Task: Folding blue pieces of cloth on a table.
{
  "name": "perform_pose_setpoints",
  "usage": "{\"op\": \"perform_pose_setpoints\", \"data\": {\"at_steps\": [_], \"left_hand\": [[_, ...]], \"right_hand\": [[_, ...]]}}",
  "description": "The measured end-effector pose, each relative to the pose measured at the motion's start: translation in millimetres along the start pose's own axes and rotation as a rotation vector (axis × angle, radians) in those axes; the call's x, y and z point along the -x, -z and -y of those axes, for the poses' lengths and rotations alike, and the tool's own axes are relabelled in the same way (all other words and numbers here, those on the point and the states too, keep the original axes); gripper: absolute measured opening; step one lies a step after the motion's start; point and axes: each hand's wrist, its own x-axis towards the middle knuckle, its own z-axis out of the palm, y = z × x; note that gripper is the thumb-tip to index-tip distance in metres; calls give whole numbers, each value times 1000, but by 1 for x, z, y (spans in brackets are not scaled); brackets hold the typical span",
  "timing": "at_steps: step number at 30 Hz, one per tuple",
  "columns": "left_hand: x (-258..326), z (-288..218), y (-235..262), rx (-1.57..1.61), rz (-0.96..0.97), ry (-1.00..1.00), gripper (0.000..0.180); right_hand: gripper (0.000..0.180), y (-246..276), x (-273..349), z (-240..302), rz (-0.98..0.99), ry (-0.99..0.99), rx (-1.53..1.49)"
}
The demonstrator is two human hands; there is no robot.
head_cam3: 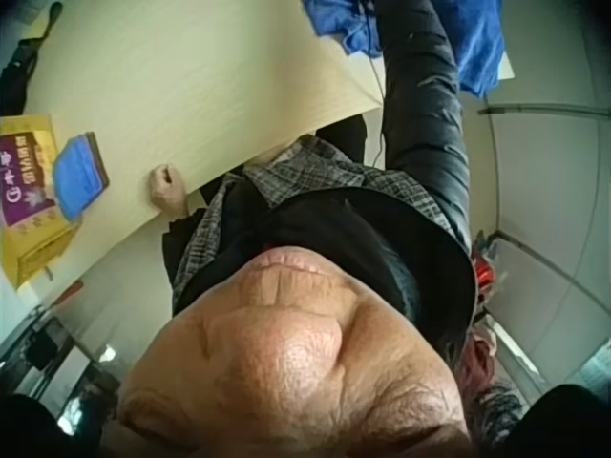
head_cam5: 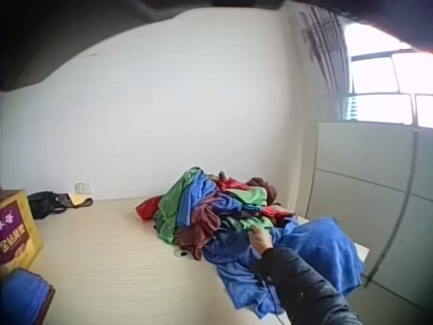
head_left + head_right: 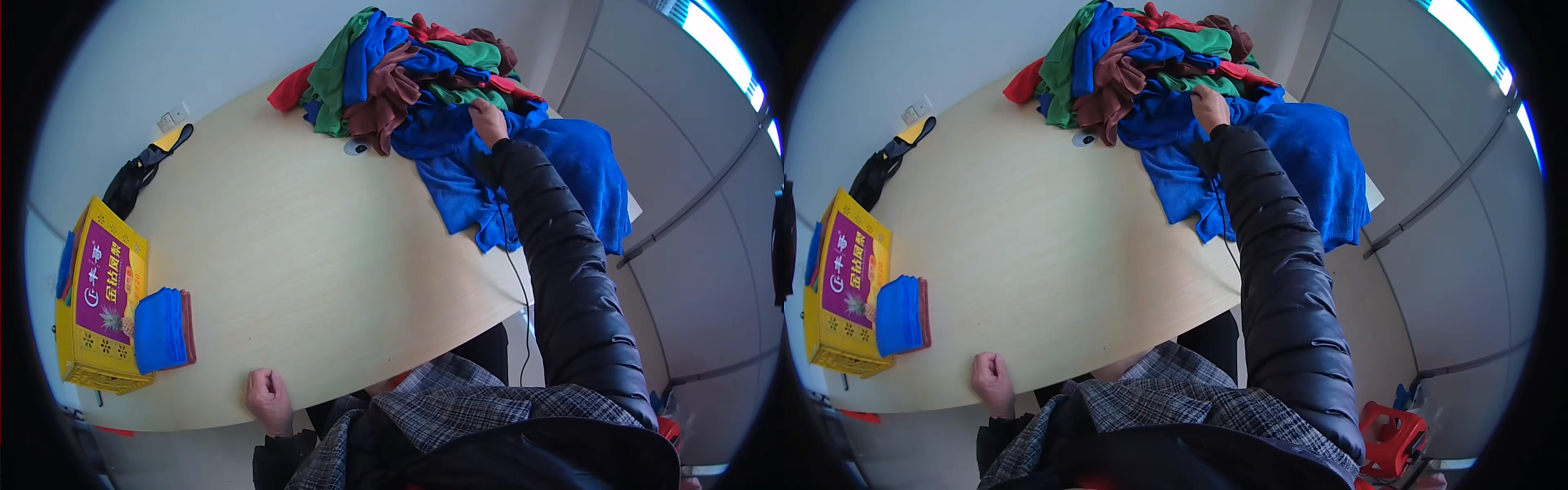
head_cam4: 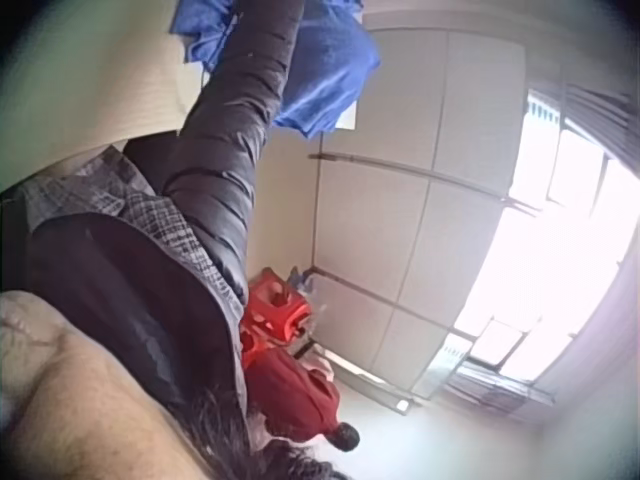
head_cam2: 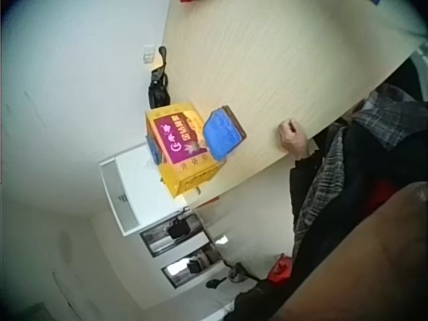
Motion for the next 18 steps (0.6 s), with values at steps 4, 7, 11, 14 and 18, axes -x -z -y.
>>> {"op": "perform_pose_setpoints", "data": {"at_steps": [4,7,11,14,18], "left_hand": [[6,1,11,-23,-3,30,10],[5,-4,13,-12,-1,40,10],[4,-1,12,-30,-35,-16,11],[8,6,15,57,-51,-80,7],[-3,-30,26,528,-19,48,21]], "right_hand": [[20,37,-8,103,223,-186,-729],[31,103,-2,177,358,-24,-945],[32,177,40,285,382,166,-1003],[23,187,95,348,627,273,-1005],[16,137,198,388,706,477,-997]]}}
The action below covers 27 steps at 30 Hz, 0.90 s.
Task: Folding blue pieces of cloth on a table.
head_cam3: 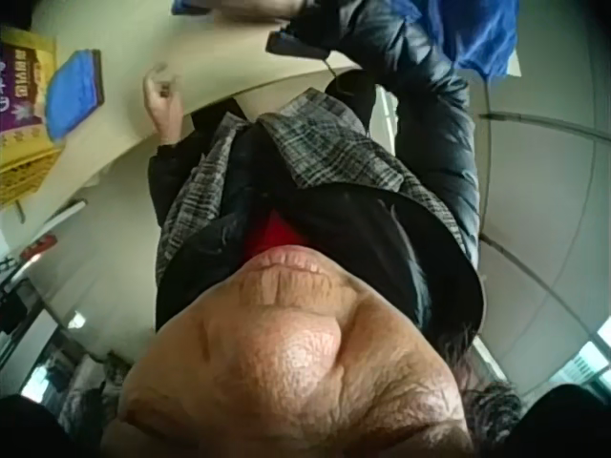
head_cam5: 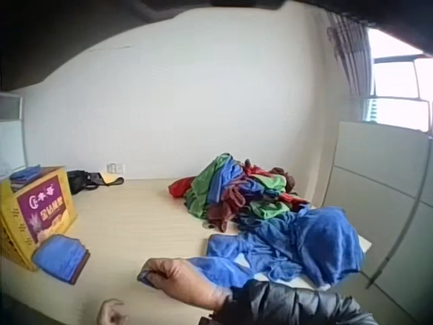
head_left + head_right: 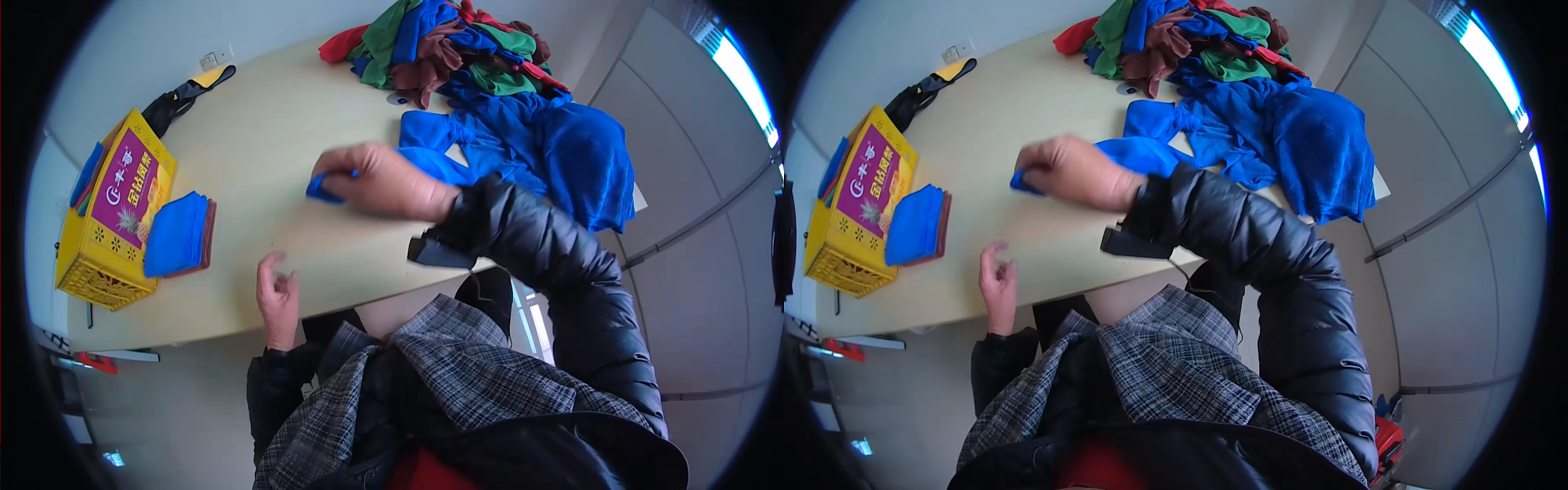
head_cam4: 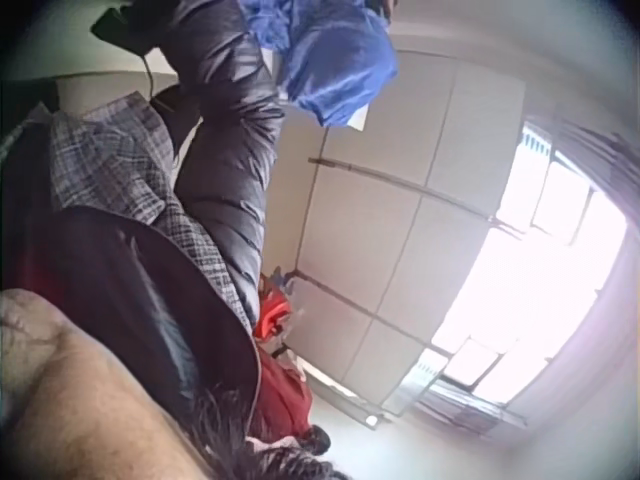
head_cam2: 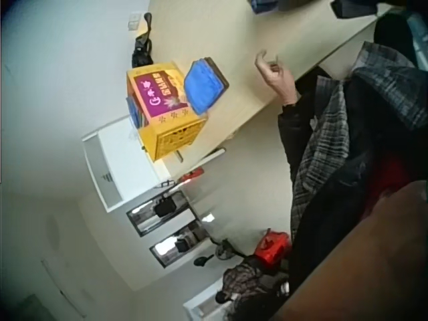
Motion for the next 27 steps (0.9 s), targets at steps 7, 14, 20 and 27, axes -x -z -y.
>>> {"op": "perform_pose_setpoints", "data": {"at_steps": [7,14,20,27], "left_hand": [[20,-51,16,294,68,40,27],[54,-45,43,334,184,244,19],[51,-50,49,290,300,84,14],[47,-55,49,185,289,-73,11]], "right_hand": [[16,-123,62,33,-115,-83,-80],[24,-118,105,18,306,-148,41],[23,-122,124,8,378,33,214],[19,-122,132,0,379,39,258]]}}
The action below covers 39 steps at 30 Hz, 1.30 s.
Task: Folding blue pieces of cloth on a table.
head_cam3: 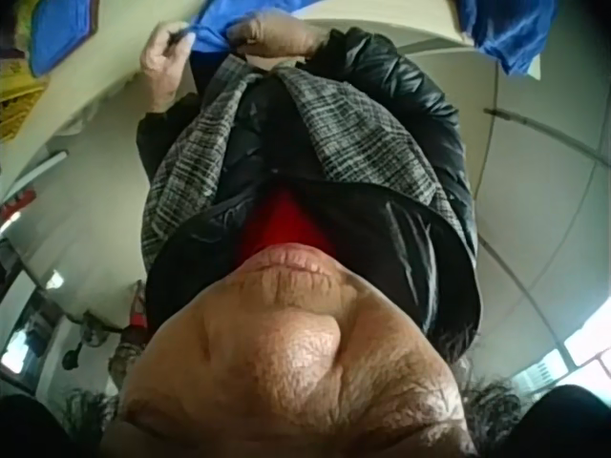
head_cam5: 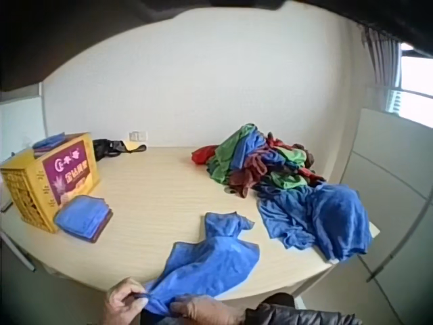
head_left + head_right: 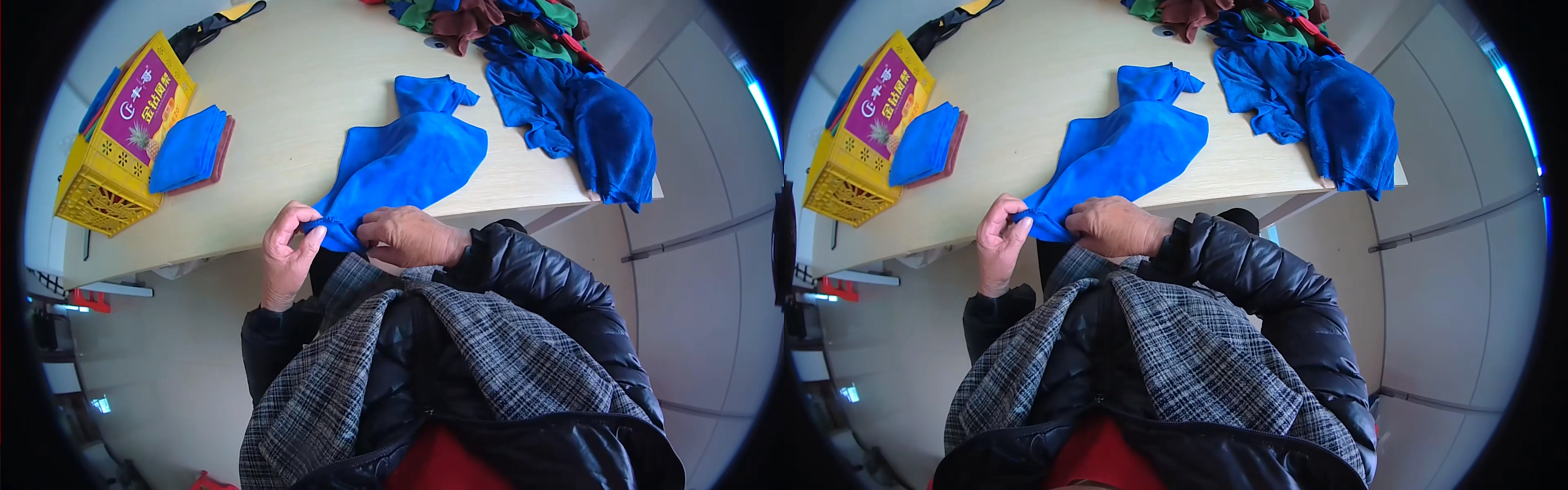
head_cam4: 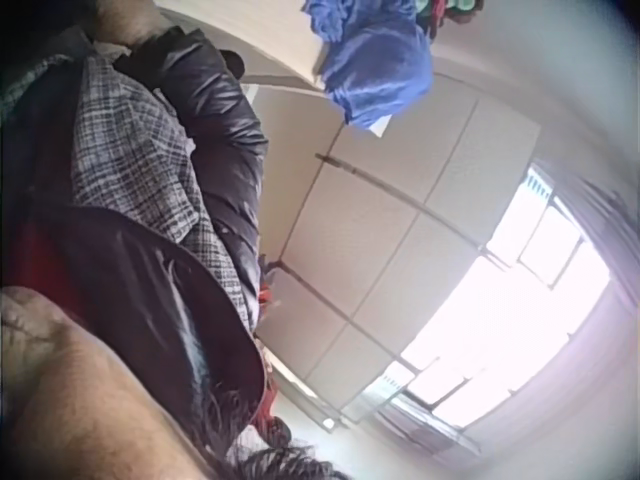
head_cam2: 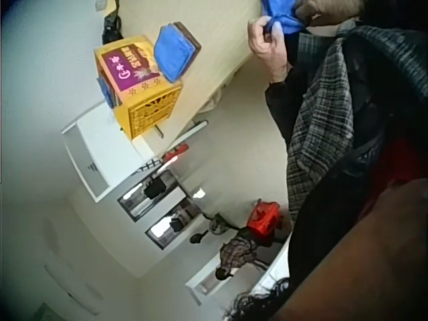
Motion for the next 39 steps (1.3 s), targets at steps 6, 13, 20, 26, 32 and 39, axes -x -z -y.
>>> {"op": "perform_pose_setpoints", "data": {"at_steps": [6,13,20,26,32,39], "left_hand": [[-13,-27,-3,-78,65,-172,11],[-16,-37,-14,-45,177,-229,9],[4,-16,-10,-81,120,-57,15],[-25,-1,29,-556,45,-98,13],[-77,-31,21,-713,-331,-472,17],[-52,-25,30,-281,-386,-34,14]], "right_hand": [[17,42,-11,-2,-189,-110,-283],[29,60,-60,-93,-395,-199,275],[33,23,-114,-139,-164,-602,561],[23,61,-115,-122,-390,-344,86],[21,64,-105,9,-460,75,56],[21,40,-59,21,-368,-99,-428]]}}
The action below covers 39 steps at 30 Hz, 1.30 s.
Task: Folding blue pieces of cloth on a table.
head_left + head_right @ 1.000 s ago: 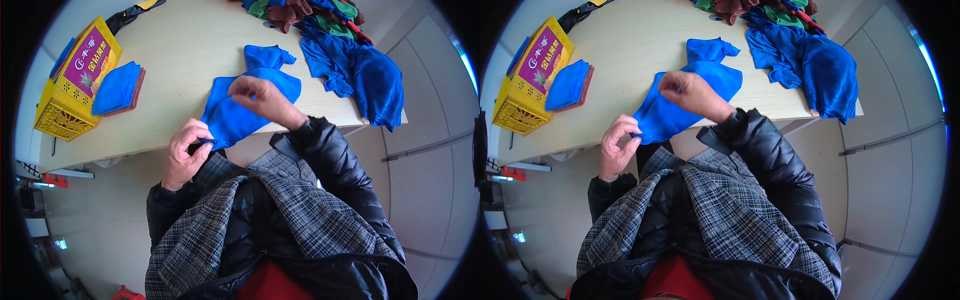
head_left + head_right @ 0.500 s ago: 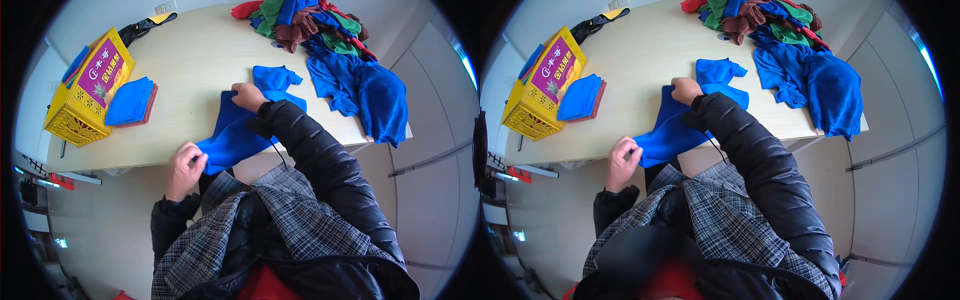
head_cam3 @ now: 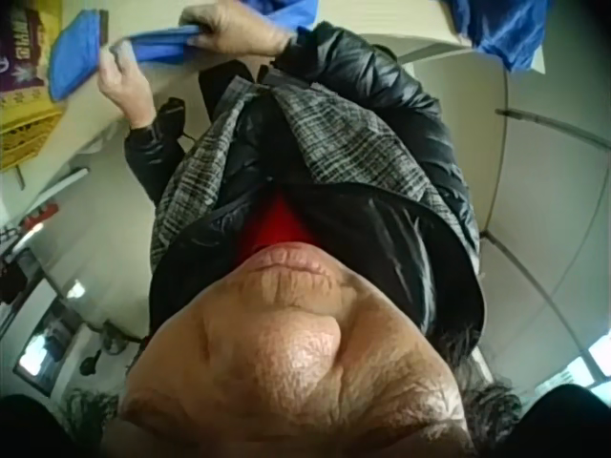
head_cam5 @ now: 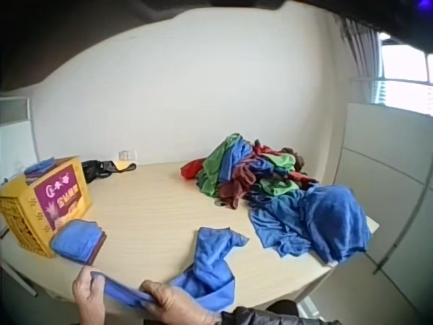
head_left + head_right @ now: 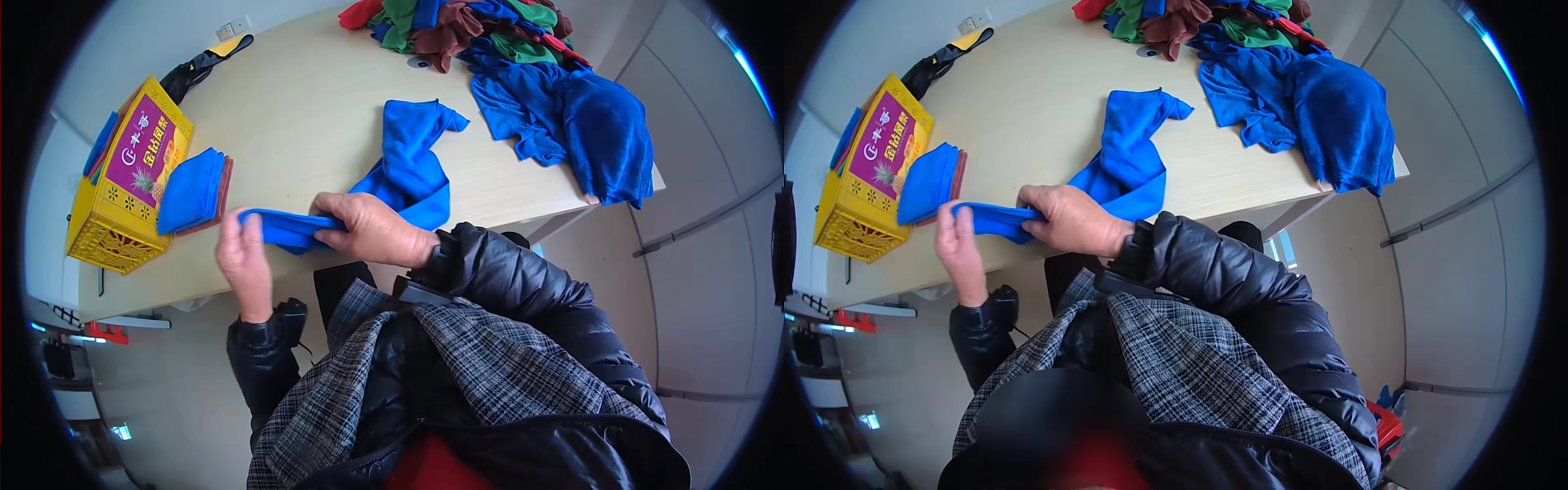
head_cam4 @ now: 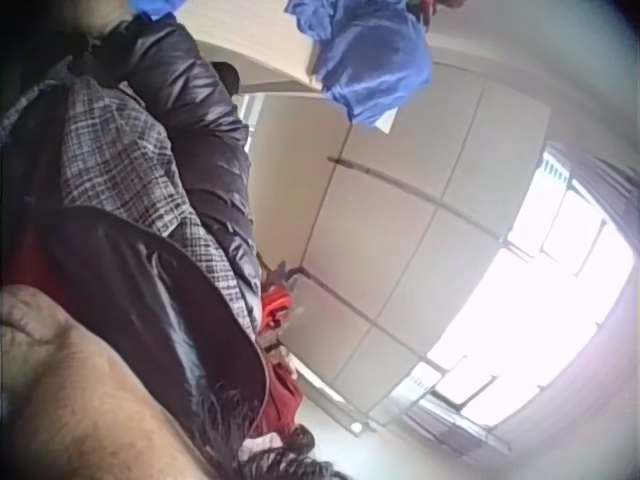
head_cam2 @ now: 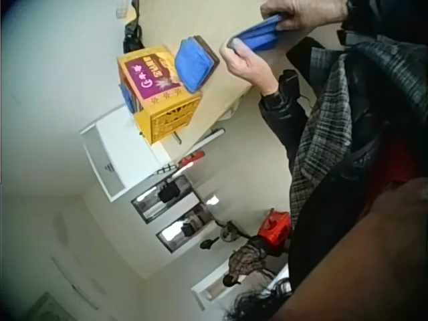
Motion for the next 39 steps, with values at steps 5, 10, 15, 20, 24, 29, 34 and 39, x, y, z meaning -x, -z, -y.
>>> {"op": "perform_pose_setpoints", "data": {"at_steps": [5,10,15,20,24,29,34,39], "left_hand": [[-27,12,29,32,-231,-59,20],[-44,26,54,111,-280,-33,24],[-65,40,80,104,-275,-16,27],[-95,24,92,146,-336,-8,30],[-108,16,108,117,-341,-17,34],[-121,6,123,122,-403,-32,37],[-127,1,156,173,-413,-4,40],[-128,5,170,185,-459,-4,46]], "right_hand": [[20,32,32,-21,-12,-10,15],[23,89,54,-30,78,-101,182],[19,140,63,-37,92,-181,360],[17,182,70,-67,-17,-195,492],[14,200,69,-92,-87,-121,631],[11,220,70,-107,-214,-155,712],[12,232,68,-105,-368,-107,782],[13,257,72,-93,-530,-70,708]]}}
